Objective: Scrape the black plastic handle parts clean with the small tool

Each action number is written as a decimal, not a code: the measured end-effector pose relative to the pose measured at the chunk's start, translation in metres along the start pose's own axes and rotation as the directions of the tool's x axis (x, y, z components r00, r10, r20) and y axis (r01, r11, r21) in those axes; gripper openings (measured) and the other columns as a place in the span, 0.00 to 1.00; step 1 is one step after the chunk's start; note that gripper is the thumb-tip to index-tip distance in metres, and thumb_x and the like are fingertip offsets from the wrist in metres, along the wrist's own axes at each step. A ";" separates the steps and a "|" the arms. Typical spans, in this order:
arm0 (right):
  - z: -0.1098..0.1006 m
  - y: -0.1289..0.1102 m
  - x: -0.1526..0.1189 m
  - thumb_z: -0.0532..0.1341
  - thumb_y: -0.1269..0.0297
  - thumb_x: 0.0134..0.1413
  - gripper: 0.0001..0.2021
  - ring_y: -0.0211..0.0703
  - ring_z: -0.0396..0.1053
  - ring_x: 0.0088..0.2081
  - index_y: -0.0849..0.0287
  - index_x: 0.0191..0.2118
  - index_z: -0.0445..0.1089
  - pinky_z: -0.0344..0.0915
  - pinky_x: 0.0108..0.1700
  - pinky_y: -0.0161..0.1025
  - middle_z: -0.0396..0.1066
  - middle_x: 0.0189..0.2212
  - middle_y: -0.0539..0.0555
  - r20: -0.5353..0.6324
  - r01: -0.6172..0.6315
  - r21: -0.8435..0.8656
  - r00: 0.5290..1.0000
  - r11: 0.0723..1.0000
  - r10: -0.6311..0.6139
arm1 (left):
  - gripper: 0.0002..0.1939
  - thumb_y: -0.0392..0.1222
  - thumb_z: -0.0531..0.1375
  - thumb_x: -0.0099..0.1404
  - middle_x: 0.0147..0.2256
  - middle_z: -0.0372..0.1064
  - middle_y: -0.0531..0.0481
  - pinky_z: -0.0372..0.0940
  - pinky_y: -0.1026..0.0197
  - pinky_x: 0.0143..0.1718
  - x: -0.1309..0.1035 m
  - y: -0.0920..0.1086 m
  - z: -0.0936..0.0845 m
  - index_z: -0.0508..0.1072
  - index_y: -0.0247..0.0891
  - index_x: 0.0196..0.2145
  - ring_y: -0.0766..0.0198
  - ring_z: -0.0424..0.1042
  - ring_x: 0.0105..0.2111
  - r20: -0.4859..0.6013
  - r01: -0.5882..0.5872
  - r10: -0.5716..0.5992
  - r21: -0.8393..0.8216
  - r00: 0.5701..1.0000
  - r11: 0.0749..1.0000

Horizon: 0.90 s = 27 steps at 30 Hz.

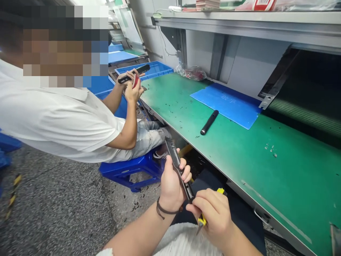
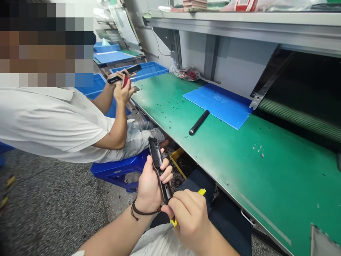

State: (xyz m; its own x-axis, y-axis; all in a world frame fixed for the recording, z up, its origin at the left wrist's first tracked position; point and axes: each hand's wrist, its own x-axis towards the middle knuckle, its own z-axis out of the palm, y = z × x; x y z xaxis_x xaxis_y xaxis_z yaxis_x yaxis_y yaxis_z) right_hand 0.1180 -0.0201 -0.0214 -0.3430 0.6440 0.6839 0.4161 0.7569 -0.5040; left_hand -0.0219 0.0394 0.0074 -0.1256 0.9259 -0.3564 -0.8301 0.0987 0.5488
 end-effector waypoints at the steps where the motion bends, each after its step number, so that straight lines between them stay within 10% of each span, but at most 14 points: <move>1: -0.001 0.002 -0.001 0.60 0.68 0.71 0.06 0.40 0.65 0.28 0.59 0.39 0.69 0.58 0.31 0.40 0.71 0.30 0.54 0.016 0.023 -0.023 1.000 0.999 -0.023 | 0.16 0.56 0.54 0.78 0.25 0.55 0.60 0.50 0.72 0.14 0.000 0.000 0.001 0.68 0.43 0.53 0.75 0.52 0.15 0.020 0.019 -0.019 0.009 1.000 1.000; 9: -0.021 0.010 0.006 0.59 0.69 0.72 0.04 0.40 0.70 0.29 0.58 0.41 0.70 0.64 0.31 0.39 0.72 0.30 0.52 0.114 0.062 0.146 0.990 0.987 -0.079 | 0.24 0.59 0.51 0.78 0.25 0.54 0.60 0.47 0.72 0.12 0.013 0.014 -0.011 0.70 0.35 0.53 0.76 0.49 0.13 0.227 0.291 -0.311 0.118 0.923 0.949; 16: -0.044 0.031 0.033 0.62 0.62 0.69 0.09 0.45 0.74 0.40 0.55 0.52 0.69 0.72 0.36 0.39 0.72 0.46 0.58 0.136 -0.344 -0.104 0.924 0.933 0.356 | 0.19 0.60 0.56 0.76 0.27 0.63 0.59 0.59 0.69 0.14 0.013 0.010 -0.022 0.65 0.41 0.47 0.69 0.66 0.14 0.333 -0.127 -0.034 0.449 0.942 0.885; 22: -0.082 0.037 0.065 0.51 0.71 0.73 0.11 0.42 0.60 0.31 0.56 0.45 0.70 0.56 0.32 0.39 0.65 0.28 0.51 0.157 0.022 -0.411 0.986 0.911 0.047 | 0.27 0.65 0.57 0.73 0.28 0.63 0.57 0.62 0.69 0.13 -0.007 0.008 -0.028 0.69 0.39 0.53 0.70 0.65 0.15 0.327 -0.154 -0.134 0.719 0.935 0.678; 27: -0.093 0.040 0.090 0.52 0.42 0.74 0.25 0.43 0.57 0.30 0.58 0.37 0.71 0.49 0.31 0.41 0.64 0.28 0.53 0.242 0.205 -0.622 0.968 0.756 -0.063 | 0.28 0.65 0.56 0.74 0.26 0.63 0.57 0.61 0.69 0.13 -0.020 0.005 -0.024 0.70 0.38 0.55 0.71 0.63 0.14 0.380 -0.156 -0.208 0.732 0.901 0.663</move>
State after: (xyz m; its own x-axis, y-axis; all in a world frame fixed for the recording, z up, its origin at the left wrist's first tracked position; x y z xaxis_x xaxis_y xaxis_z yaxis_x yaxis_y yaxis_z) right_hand 0.1819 0.0576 0.0691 -0.5623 0.6028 0.5661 0.7680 0.6345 0.0871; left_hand -0.0367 0.0125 -0.0009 0.2657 0.9527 -0.1475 -0.1329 0.1878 0.9732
